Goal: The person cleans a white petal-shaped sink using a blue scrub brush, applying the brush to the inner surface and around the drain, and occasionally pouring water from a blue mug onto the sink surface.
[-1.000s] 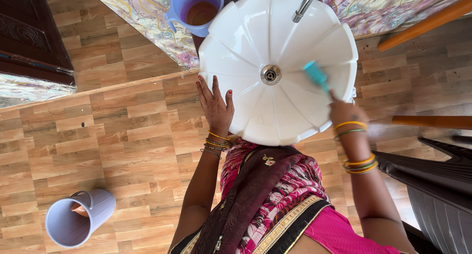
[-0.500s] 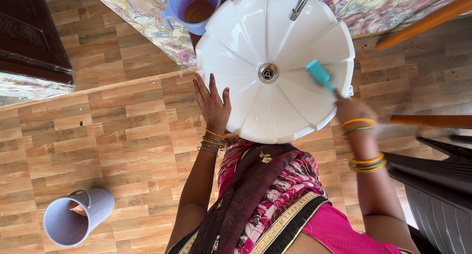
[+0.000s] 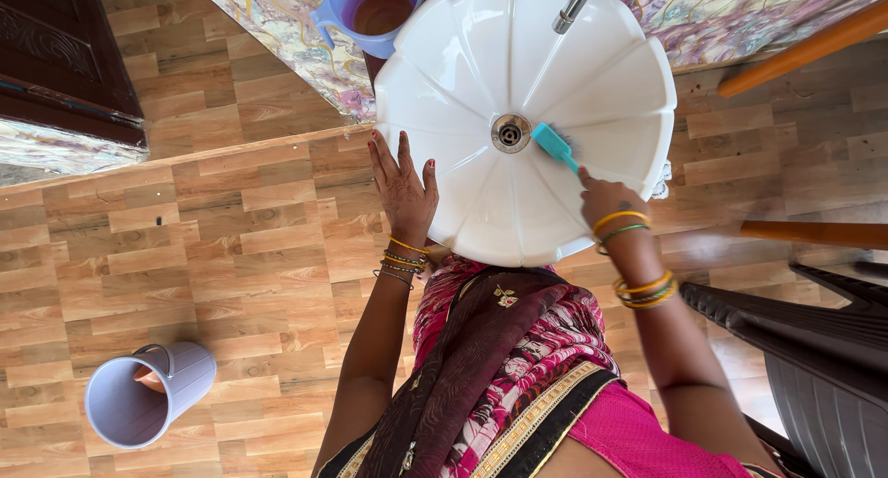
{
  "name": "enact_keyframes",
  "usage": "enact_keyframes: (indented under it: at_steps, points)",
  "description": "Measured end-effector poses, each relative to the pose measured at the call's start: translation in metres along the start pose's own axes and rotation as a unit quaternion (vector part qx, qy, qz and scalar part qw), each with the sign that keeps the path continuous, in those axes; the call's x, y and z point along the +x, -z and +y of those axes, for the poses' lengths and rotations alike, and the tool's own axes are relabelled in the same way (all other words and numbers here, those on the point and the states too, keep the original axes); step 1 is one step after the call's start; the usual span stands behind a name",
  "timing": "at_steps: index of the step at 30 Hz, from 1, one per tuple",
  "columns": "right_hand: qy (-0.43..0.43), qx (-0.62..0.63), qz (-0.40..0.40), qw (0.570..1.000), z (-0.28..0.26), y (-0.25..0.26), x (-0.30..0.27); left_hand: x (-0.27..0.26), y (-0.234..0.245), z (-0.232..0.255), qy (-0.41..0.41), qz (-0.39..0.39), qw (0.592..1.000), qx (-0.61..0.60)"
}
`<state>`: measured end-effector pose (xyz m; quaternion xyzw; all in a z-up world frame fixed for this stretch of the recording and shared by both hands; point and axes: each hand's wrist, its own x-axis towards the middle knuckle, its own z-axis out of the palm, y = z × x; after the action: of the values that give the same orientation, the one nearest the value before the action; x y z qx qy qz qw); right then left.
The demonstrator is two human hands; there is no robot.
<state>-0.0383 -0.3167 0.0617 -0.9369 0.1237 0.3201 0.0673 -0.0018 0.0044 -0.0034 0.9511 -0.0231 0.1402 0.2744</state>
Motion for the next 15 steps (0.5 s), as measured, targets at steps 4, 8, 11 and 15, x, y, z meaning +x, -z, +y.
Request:
enact_keyframes:
  at_steps: [4,8,11,15]
  points:
    - [0.002,0.045,0.034,0.998,0.052,0.021,-0.02,0.0,0.002,-0.001,-0.007,0.001,1.0,0.001]
    - [-0.079,0.005,-0.012,0.997,0.07,0.026,-0.035,0.001,0.002,0.001,-0.009,0.008,1.0,0.014]
    - [-0.018,-0.003,0.017,1.0,0.049,-0.003,-0.017,-0.001,0.004,0.0,-0.011,0.009,1.0,-0.001]
    - [0.007,0.0,0.024,1.0,0.004,-0.021,0.001,-0.008,0.01,-0.009,-0.045,-0.024,0.999,-0.015]
